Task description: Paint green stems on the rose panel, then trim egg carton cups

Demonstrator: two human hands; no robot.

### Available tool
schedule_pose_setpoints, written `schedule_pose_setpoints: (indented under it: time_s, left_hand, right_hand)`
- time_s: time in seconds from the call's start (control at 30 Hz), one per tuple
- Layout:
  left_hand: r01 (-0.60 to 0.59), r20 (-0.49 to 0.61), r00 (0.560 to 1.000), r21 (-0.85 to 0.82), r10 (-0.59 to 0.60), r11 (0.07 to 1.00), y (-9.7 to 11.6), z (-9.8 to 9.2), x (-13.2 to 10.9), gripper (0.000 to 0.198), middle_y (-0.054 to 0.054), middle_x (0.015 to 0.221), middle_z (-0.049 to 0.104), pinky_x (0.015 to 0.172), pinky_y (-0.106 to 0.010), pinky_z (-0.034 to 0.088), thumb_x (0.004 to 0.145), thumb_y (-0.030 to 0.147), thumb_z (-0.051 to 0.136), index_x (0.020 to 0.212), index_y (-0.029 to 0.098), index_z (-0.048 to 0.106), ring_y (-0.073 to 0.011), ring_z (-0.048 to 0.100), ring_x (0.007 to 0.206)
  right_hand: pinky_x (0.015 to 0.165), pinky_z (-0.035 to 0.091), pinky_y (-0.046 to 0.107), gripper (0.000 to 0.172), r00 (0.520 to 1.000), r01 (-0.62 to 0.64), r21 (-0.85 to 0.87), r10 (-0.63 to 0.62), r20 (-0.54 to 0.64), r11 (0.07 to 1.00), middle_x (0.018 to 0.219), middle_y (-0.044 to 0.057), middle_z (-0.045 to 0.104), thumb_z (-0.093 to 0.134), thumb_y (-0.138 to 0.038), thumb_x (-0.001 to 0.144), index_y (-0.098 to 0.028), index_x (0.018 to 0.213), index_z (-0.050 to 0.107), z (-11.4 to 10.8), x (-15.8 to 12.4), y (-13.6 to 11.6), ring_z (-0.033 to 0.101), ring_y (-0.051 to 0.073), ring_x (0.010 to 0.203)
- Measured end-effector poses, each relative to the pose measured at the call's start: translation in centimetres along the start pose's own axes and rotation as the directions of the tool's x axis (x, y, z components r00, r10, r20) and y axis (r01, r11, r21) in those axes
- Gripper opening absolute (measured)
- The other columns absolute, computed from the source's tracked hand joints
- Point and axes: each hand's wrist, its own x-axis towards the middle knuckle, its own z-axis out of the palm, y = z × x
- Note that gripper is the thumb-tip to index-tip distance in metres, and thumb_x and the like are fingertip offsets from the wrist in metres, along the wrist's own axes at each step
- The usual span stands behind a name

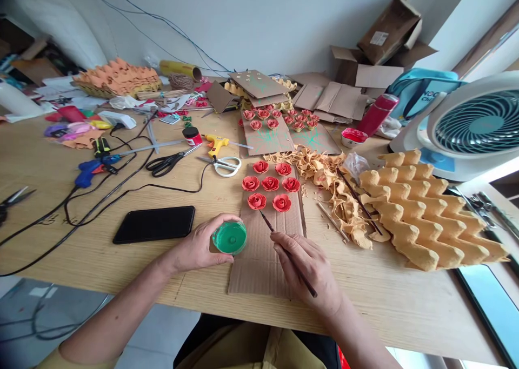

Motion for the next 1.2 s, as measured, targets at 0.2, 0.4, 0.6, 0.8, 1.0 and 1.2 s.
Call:
schedule_pose_setpoints:
  time_s: [0.2,0.4,0.6,0.8,1.0,1.2]
  left_hand:
    - [0.001,-0.004,1.0,0.001,-0.001,1.0,-0.1,0.0,0.0,0.069,-0.009,0.126,0.064,0.1,-0.039,0.048,0.068,0.041,0.085,0.126,0.022,0.051,-0.0276,0.062,0.115]
    - [-0.003,-0.003,1.0,-0.001,0.003,1.0,-0.1,0.0,0.1,0.07,-0.01,0.129,0.063,0.103,-0.04,0.047,0.069,0.042,0.084,0.127,0.023,0.051,-0.0286,0.06,0.118]
    - [-0.001,-0.001,1.0,-0.008,0.001,1.0,0.1,-0.1,0.1,0.07,-0.009,0.127,0.064,0.103,-0.039,0.047,0.069,0.042,0.085,0.127,0.022,0.052,-0.0278,0.061,0.117]
    - [-0.011,0.001,1.0,-0.001,0.011,1.0,-0.3,0.1,0.1,0.071,-0.01,0.13,0.063,0.102,-0.04,0.047,0.07,0.042,0.084,0.129,0.022,0.049,-0.0277,0.06,0.118]
    - [-0.024,-0.005,1.0,0.004,0.024,1.0,-0.5,0.1,0.2,0.07,-0.01,0.129,0.063,0.103,-0.039,0.048,0.07,0.045,0.082,0.128,0.022,0.05,-0.028,0.061,0.118]
    - [-0.039,-0.007,0.999,0.006,0.039,0.999,-0.6,0.0,0.3,0.071,-0.01,0.127,0.063,0.102,-0.039,0.048,0.07,0.046,0.082,0.128,0.022,0.05,-0.0279,0.062,0.116]
  right_hand:
    - [0.078,0.06,0.027,0.023,0.998,-0.046,0.0,0.046,-0.035,0.999,0.1,0.006,0.077,0.052,-0.017,0.098,-0.02,0.118,0.063,0.3,0.1,0.0,0.075,0.017,0.087]
    - [0.079,0.061,0.026,0.024,0.998,-0.044,0.003,0.044,-0.036,0.999,0.101,0.006,0.078,0.052,-0.018,0.099,-0.019,0.119,0.064,0.4,0.2,0.0,0.076,0.017,0.087]
    - [0.076,0.06,0.025,0.023,0.998,-0.057,-0.014,0.057,0.013,0.998,0.101,0.007,0.078,0.05,-0.018,0.1,-0.019,0.119,0.062,0.4,0.2,0.2,0.075,0.017,0.088]
    - [0.07,0.058,0.024,0.019,1.0,-0.024,-0.064,0.024,0.002,0.998,0.094,0.005,0.078,0.049,-0.018,0.1,-0.019,0.112,0.063,-0.2,0.2,-0.3,0.075,0.015,0.08]
    - [0.068,0.056,0.025,0.016,1.0,-0.014,-0.053,0.015,0.019,0.998,0.088,0.005,0.076,0.05,-0.015,0.098,-0.019,0.107,0.063,-1.8,-0.9,-1.7,0.074,0.016,0.077]
    - [0.062,0.053,0.025,0.014,1.0,-0.01,-0.02,0.011,0.024,1.0,0.077,0.003,0.071,0.051,-0.013,0.095,-0.018,0.1,0.063,-3.9,-2.2,-3.7,0.069,0.014,0.066]
